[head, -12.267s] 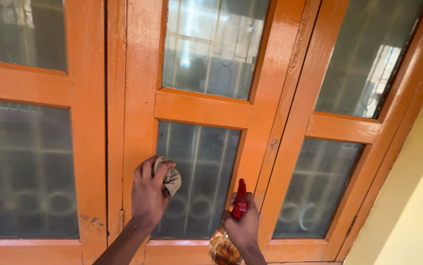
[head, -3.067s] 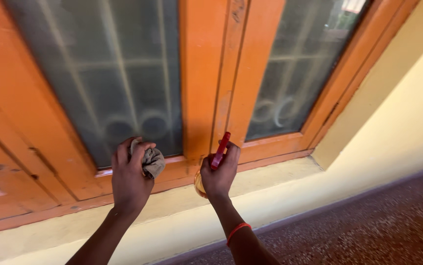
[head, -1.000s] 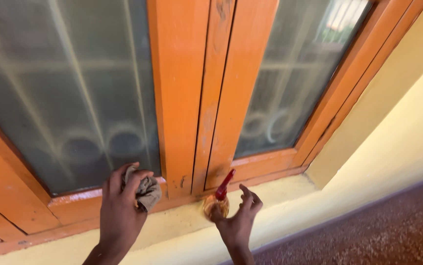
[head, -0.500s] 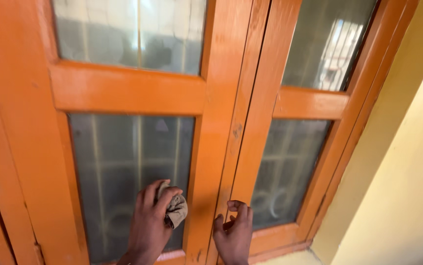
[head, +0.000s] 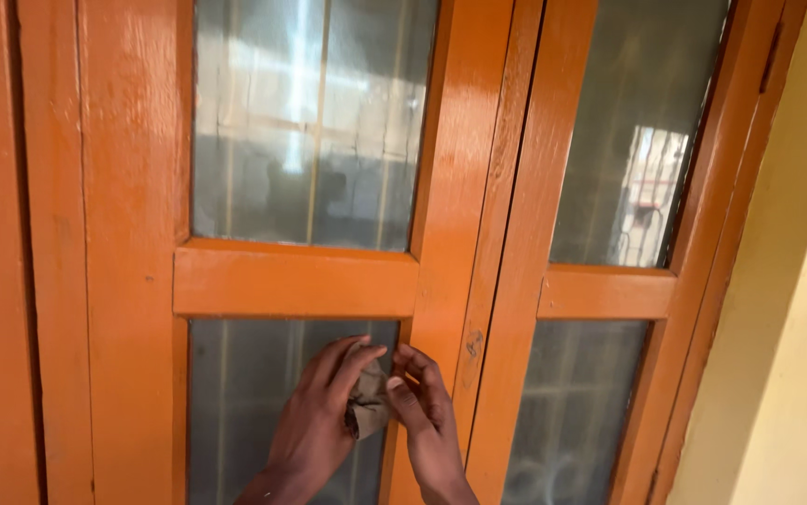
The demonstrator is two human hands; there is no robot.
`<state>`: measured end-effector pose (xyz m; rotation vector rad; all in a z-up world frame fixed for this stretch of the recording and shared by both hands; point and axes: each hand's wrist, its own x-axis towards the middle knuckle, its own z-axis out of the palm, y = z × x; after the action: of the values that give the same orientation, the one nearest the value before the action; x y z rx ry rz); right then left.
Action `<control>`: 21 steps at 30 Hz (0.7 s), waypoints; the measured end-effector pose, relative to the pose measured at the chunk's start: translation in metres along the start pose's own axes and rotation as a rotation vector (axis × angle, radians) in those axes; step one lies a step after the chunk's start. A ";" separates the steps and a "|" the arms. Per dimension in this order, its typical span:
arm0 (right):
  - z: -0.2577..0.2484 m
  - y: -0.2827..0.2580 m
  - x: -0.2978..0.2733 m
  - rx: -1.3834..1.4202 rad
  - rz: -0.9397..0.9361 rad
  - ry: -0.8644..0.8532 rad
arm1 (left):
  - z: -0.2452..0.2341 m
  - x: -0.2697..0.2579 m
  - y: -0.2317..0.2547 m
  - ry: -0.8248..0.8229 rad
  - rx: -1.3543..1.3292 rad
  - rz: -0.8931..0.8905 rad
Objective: The person cleans a set of wooden windows by spraying a cleaning solution from a bottle and wiping the glass panes and wooden frames with a cloth.
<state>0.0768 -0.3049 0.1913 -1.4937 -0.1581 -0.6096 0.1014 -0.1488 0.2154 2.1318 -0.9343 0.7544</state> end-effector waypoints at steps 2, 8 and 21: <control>0.008 -0.020 0.003 0.030 -0.061 -0.111 | -0.004 0.011 0.003 0.035 -0.055 0.075; 0.018 -0.055 0.013 0.148 -0.048 -0.186 | -0.022 0.029 0.018 0.069 -0.208 0.157; 0.001 -0.036 0.041 -0.530 -0.694 0.504 | -0.097 0.037 -0.057 0.563 0.491 0.246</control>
<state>0.0951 -0.3138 0.2419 -1.7277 -0.1253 -1.6673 0.1450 -0.0597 0.2799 2.0202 -0.7535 1.7473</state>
